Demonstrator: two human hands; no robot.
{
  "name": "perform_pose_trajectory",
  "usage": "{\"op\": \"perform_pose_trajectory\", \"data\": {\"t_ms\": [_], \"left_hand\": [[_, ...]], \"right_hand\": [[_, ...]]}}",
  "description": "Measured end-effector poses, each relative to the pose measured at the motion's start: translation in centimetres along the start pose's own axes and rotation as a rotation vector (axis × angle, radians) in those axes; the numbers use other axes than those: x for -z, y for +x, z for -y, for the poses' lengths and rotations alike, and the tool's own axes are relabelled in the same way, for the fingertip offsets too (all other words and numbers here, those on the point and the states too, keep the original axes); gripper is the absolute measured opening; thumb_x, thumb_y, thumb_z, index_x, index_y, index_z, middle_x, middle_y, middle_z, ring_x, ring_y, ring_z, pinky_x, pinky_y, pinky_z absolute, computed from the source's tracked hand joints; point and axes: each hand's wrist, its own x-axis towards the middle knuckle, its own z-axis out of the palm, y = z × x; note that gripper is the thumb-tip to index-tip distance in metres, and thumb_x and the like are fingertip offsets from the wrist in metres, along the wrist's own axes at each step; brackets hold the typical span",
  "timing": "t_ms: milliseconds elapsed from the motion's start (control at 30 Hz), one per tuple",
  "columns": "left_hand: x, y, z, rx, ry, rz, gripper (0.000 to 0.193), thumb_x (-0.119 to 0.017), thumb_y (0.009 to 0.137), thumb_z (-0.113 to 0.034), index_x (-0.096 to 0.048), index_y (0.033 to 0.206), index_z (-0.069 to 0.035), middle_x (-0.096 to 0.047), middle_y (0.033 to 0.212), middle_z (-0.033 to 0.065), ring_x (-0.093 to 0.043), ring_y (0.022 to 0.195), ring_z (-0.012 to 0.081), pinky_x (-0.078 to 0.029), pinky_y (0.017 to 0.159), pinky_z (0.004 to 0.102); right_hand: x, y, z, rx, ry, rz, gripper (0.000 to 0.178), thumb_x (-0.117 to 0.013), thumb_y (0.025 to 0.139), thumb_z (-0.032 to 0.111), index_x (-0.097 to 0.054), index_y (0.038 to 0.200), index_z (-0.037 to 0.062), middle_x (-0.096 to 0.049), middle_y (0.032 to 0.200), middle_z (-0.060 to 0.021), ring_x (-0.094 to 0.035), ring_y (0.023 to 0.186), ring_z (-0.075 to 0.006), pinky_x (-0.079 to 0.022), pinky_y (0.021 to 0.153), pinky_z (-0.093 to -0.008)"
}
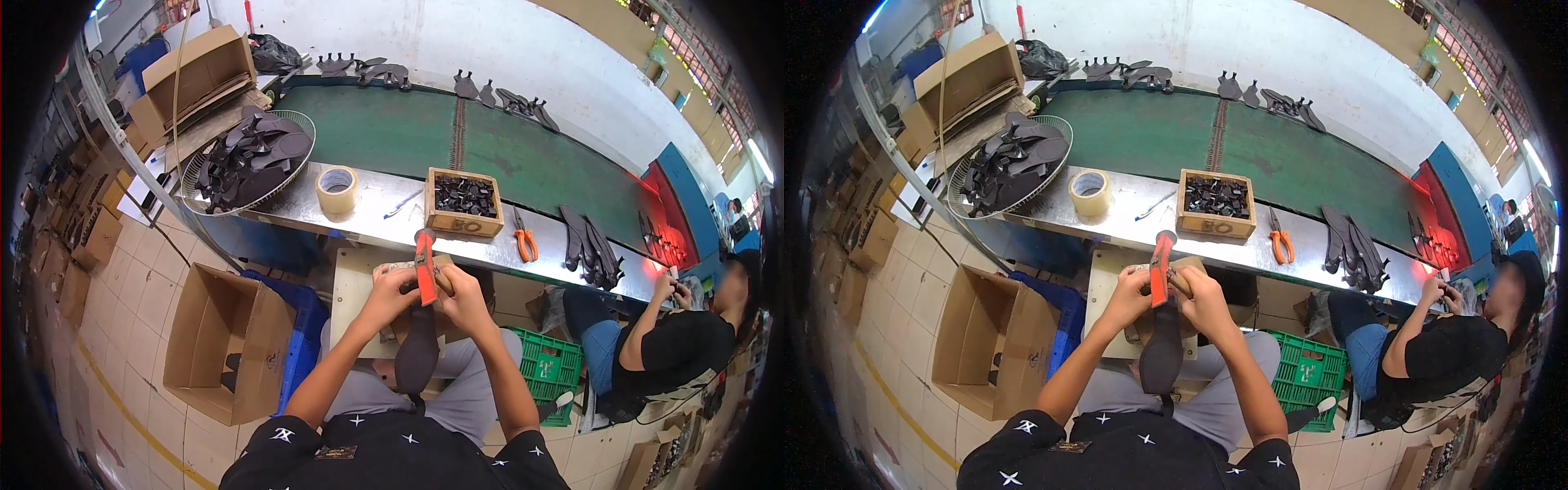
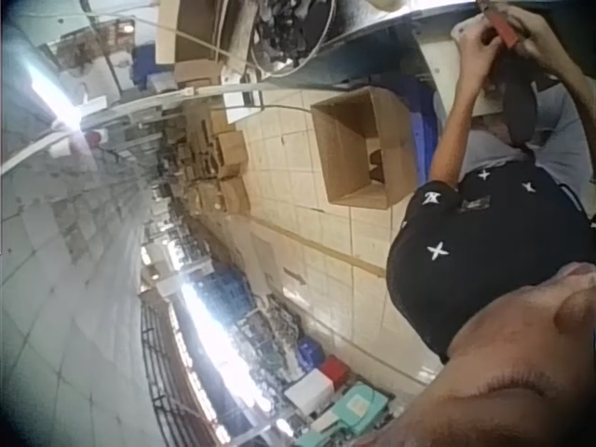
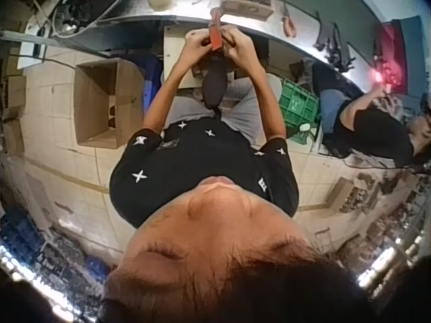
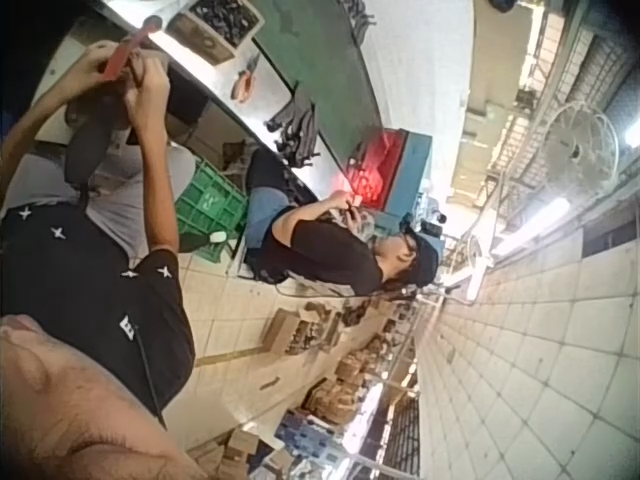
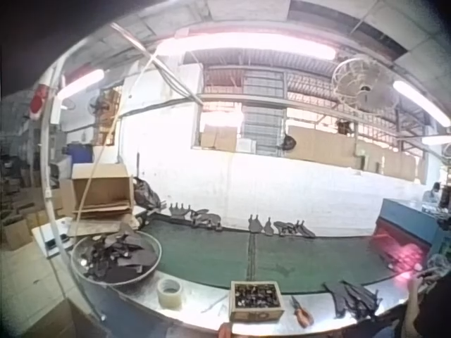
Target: Hammering components onto shoe soles at a manufacturing station.
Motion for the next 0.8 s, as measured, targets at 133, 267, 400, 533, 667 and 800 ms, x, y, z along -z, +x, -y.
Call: {"op": "perform_pose_trajectory", "data": {"t_ms": [133,267,400,533,667,800], "left_hand": [[0.2,0.2,-0.2,-0.035,-0.017,-0.007,0.025,-0.075,0.081,-0.018,-0.071,0.103,-0.006,-0.071,0.094,0.0087,-0.065,0.090,0.0240,-0.039,0.096,0.0434],[0.1,0.5,-1.7,0.024,-0.196,-0.055,0.029,-0.078,0.077,-0.011,-0.073,0.105,-0.003,-0.073,0.089,0.0112,-0.068,0.079,0.0174,-0.052,0.074,0.0284],[0.6,0.7,-0.3,0.089,-0.238,0.021,0.031,-0.080,0.076,-0.011,-0.074,0.105,-0.001,-0.074,0.090,0.0122,-0.067,0.082,0.0115,-0.053,0.075,0.0273],[0.8,1.2,-0.4,0.090,-0.300,0.055,0.029,-0.081,0.076,-0.012,-0.074,0.100,0.001,-0.074,0.088,0.0110,-0.065,0.080,0.0107,-0.053,0.075,0.0274],[0.5,1.3,0.2,0.020,-0.266,0.017,0.028,-0.081,0.075,-0.011,-0.073,0.099,0.002,-0.074,0.088,0.0112,-0.066,0.079,0.0115,-0.053,0.075,0.0267],[0.6,1.3,-0.2,0.056,-0.307,0.042,0.025,-0.079,0.075,-0.008,-0.074,0.097,0.001,-0.074,0.089,0.0100,-0.067,0.081,0.0116,-0.053,0.076,0.0277]], "right_hand": [[0.2,0.0,0.8,0.017,-0.019,0.010,0.028,-0.068,0.077,-0.004,-0.062,0.104,-0.0036,-0.063,0.096,-0.0170,-0.063,0.090,-0.0381,-0.051,0.077,-0.0396],[0.8,-0.4,1.4,0.039,-0.032,-0.112,0.018,-0.070,0.083,0.000,-0.063,0.099,-0.0040,-0.063,0.088,-0.0122,-0.065,0.079,-0.0295,-0.052,0.073,-0.0370],[1.1,-2.2,4.6,-0.181,0.168,-0.239,0.018,-0.065,0.091,0.005,-0.060,0.106,-0.0019,-0.061,0.079,-0.0053,-0.062,0.069,-0.0178,-0.052,0.066,-0.0305],[3.0,-4.8,7.6,-0.610,0.402,-0.149,0.032,-0.050,0.103,0.016,-0.048,0.131,0.0003,-0.056,0.069,-0.0030,-0.050,0.053,-0.0070,-0.041,0.050,-0.0241],[3.3,-5.1,9.5,-0.378,0.066,-0.109,0.022,-0.050,0.103,0.018,-0.051,0.116,-0.0005,-0.062,0.077,-0.0186,-0.065,0.067,-0.0331,-0.050,0.061,-0.0418],[1.9,-4.3,8.5,-0.307,0.001,-0.135,0.022,-0.048,0.103,0.015,-0.051,0.117,-0.0012,-0.061,0.088,-0.0307,-0.058,0.083,-0.0526,-0.048,0.068,-0.0514]]}}
